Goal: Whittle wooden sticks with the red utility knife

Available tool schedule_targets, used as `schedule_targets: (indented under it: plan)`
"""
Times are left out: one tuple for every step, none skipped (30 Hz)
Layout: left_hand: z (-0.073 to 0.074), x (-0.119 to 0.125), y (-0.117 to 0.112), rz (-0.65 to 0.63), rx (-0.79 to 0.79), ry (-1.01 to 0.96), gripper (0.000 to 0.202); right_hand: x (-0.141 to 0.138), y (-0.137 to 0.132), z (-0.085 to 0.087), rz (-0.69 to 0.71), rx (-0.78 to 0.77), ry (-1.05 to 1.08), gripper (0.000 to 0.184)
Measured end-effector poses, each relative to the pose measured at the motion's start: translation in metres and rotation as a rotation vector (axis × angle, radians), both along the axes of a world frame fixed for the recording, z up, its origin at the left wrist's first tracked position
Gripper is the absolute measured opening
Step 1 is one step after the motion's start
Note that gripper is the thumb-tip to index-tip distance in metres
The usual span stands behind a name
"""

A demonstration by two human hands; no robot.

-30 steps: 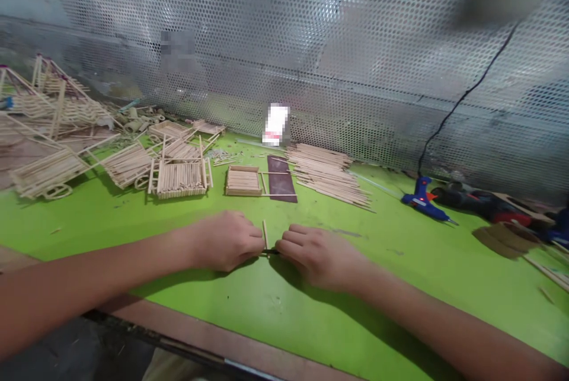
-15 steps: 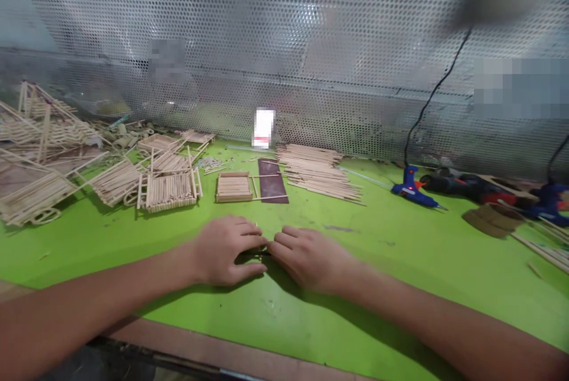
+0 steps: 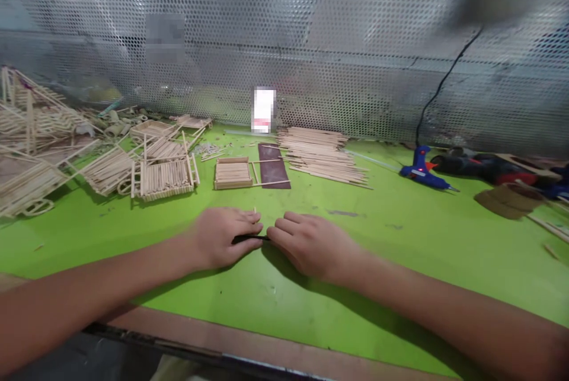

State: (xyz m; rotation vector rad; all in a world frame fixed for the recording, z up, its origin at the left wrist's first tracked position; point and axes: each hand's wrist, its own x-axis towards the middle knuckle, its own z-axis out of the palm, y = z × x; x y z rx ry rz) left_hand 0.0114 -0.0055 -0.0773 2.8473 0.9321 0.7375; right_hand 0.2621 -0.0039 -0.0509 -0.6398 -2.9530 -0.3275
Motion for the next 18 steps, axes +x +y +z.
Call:
schedule_targets:
  plan:
    - [0.001, 0.000, 0.000, 0.000, 0.002, 0.000, 0.032, 0.002, 0.000, 0.000, -0.004, 0.001, 0.005, 0.012]
    - [0.002, 0.000, -0.001, 0.002, 0.002, 0.004, 0.032, 0.004, -0.001, 0.000, -0.008, 0.002, 0.009, 0.011]
    - [0.003, 0.000, -0.001, 0.004, 0.000, 0.010, 0.032, 0.005, -0.001, 0.000, -0.013, 0.002, 0.010, 0.010]
    - [0.004, 0.000, -0.001, 0.005, -0.004, 0.018, 0.032, 0.005, -0.001, 0.000, -0.015, 0.002, 0.006, 0.010]
    - [0.006, -0.001, -0.001, 0.004, -0.006, 0.023, 0.032, 0.005, -0.001, 0.001, -0.016, 0.001, 0.000, 0.010]
    - [0.007, -0.002, -0.001, 0.002, -0.003, 0.020, 0.033, 0.005, -0.001, 0.001, -0.018, 0.000, -0.008, 0.010]
    - [0.009, -0.003, -0.001, 0.001, 0.008, 0.009, 0.033, 0.004, -0.001, 0.002, -0.020, -0.002, -0.016, 0.010]
    - [0.010, -0.004, 0.000, 0.000, 0.023, -0.007, 0.034, 0.003, -0.001, 0.003, -0.024, -0.003, -0.023, 0.010]
    - [0.012, -0.005, 0.000, -0.005, 0.037, -0.026, 0.033, 0.002, -0.001, 0.004, -0.027, -0.004, -0.028, 0.010]
    - [0.013, -0.006, 0.000, -0.013, 0.044, -0.043, 0.033, 0.002, -0.001, 0.004, -0.030, -0.005, -0.029, 0.010]
    - [0.014, -0.007, 0.000, -0.026, 0.046, -0.055, 0.031, 0.002, -0.001, 0.005, -0.033, -0.006, -0.028, 0.010]
    - [0.015, -0.007, 0.000, -0.042, 0.042, -0.059, 0.030, 0.002, -0.002, 0.005, -0.034, -0.009, -0.027, 0.010]
    - [0.015, -0.007, -0.001, -0.056, 0.036, -0.059, 0.028, 0.002, -0.002, 0.005, -0.033, -0.012, -0.025, 0.010]
    - [0.016, -0.007, -0.002, -0.065, 0.031, -0.057, 0.027, 0.003, -0.002, 0.005, -0.031, -0.015, -0.024, 0.010]
    - [0.016, -0.006, -0.002, -0.067, 0.028, -0.053, 0.026, 0.004, -0.001, 0.005, -0.030, -0.019, -0.024, 0.010]
    - [0.016, -0.005, -0.003, -0.065, 0.030, -0.050, 0.026, 0.005, -0.001, 0.006, -0.029, -0.023, -0.025, 0.010]
    - [0.016, -0.005, -0.004, -0.061, 0.034, -0.047, 0.026, 0.006, -0.001, 0.005, -0.030, -0.026, -0.025, 0.011]
    - [0.016, -0.004, -0.004, -0.058, 0.038, -0.045, 0.025, 0.006, -0.001, 0.005, -0.031, -0.030, -0.025, 0.012]
